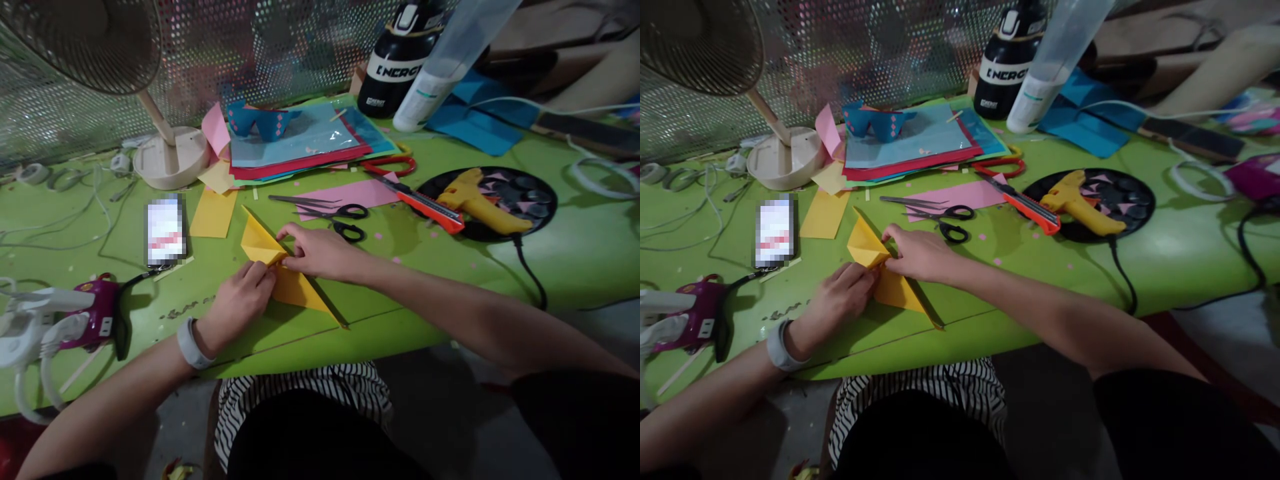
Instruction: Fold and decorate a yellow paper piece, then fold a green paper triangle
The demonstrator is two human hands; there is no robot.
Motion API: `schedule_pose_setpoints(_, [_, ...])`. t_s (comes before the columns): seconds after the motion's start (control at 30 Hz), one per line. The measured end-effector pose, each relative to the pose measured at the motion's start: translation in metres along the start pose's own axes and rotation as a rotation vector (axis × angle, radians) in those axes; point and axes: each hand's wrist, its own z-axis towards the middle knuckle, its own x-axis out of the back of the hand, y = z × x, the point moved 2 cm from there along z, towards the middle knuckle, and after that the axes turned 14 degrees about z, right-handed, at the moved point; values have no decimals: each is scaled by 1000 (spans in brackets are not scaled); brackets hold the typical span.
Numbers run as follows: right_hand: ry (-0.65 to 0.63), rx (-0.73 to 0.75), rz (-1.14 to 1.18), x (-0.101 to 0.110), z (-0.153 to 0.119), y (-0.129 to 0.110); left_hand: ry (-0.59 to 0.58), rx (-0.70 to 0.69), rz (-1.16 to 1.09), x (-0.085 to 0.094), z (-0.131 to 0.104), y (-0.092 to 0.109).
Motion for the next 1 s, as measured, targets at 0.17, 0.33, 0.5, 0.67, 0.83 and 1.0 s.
schedule_pose_setpoints(0.17, [-6,-10,9,0,0,0,-50,-101,95,5,4,0])
schedule_pose_setpoints(0.33, [-7,-4,12,0,1,1,-55,-142,118,7,5,0])
schedule_pose_setpoints(0.5, [-20,2,23,1,1,2,-44,-148,118,8,4,-1])
schedule_pose_setpoints(0.67, [-17,10,25,1,0,2,-43,-178,129,9,5,-3])
schedule_pose_setpoints(0.83, [-7,1,23,1,0,0,-26,-239,151,12,7,-3])
schedule_pose_setpoints(1.0, [20,-17,1,0,0,-2,-70,-269,162,15,7,-2])
